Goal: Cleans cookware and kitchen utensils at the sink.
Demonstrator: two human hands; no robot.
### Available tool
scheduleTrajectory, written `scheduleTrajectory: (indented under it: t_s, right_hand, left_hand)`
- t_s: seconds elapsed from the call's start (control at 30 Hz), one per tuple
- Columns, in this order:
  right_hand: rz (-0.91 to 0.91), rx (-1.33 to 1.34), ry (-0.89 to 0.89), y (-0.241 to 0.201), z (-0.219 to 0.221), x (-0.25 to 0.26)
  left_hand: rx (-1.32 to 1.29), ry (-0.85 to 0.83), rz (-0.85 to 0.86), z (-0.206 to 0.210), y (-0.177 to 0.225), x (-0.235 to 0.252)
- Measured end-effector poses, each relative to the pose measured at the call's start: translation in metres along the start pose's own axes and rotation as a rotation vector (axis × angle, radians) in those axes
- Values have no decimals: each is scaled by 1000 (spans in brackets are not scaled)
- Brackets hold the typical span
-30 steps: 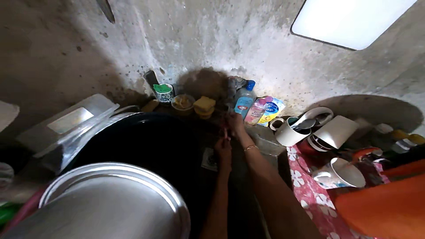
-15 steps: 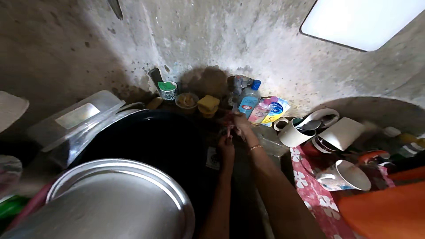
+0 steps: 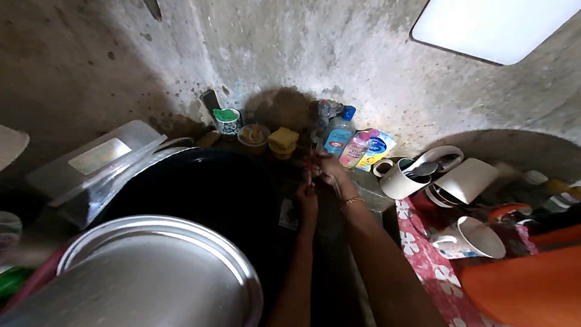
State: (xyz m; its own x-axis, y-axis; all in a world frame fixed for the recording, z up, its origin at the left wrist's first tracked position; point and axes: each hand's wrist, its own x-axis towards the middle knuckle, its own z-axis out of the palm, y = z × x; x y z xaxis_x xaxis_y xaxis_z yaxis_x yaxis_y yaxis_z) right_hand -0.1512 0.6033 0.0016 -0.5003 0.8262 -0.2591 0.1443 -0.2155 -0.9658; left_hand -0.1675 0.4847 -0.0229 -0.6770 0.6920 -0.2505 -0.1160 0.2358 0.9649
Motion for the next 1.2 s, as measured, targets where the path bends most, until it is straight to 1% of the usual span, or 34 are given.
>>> scheduleTrajectory:
  t_s: [0.07, 0.2, 0.27, 0.37, 0.43, 0.5, 0.57, 0.67, 0.7, 0.77, 0.9, 0.97, 1.07, 1.13, 1.2]
  right_hand:
    - [-28, 8, -4, 1, -3, 3]
    - [-132, -148, 118, 2, 0, 11]
    - [-134, -205, 164, 1, 0, 13]
    - [-119, -278, 260, 1, 1, 13]
    - [-90, -311, 277, 2, 1, 12]
    - [-63, -346, 232, 3, -1, 9]
    - [-62, -287, 147, 4, -4, 8]
    - [-28, -108, 10, 1, -8, 1]
    - [-9, -73, -15, -1, -9, -2]
    - [-38, -64, -30, -2, -11, -2]
    - [-205, -208, 54, -2, -7, 3]
    - [-245, -213, 117, -1, -4, 4]
    - [-243, -100, 214, 3, 0, 7]
    - [-183, -66, 242, 4, 0, 8]
    - [-106, -100, 251, 5, -1, 10]
  left_hand:
    - [-21, 0, 9, 0, 6, -1]
    - [-2, 14, 61, 5, 8, -5]
    - [-5, 18, 82, 6, 9, -7]
    - [25, -22, 55, 4, 9, -9]
    - [38, -32, 44, 4, 7, -9]
    - [32, -22, 31, 4, 6, -8]
    - [18, -16, 20, 1, 7, -4]
    - [-15, -5, 15, -1, 9, -1]
    - [-39, 0, 18, 0, 9, 0]
    - [-57, 2, 29, 3, 13, 0]
    - [59, 1, 68, 5, 15, -2]
    - [104, -6, 92, 6, 17, -5]
    - [163, -24, 111, 5, 18, -12]
    - [183, -22, 116, 7, 15, -14]
    - [202, -35, 93, 6, 12, -14]
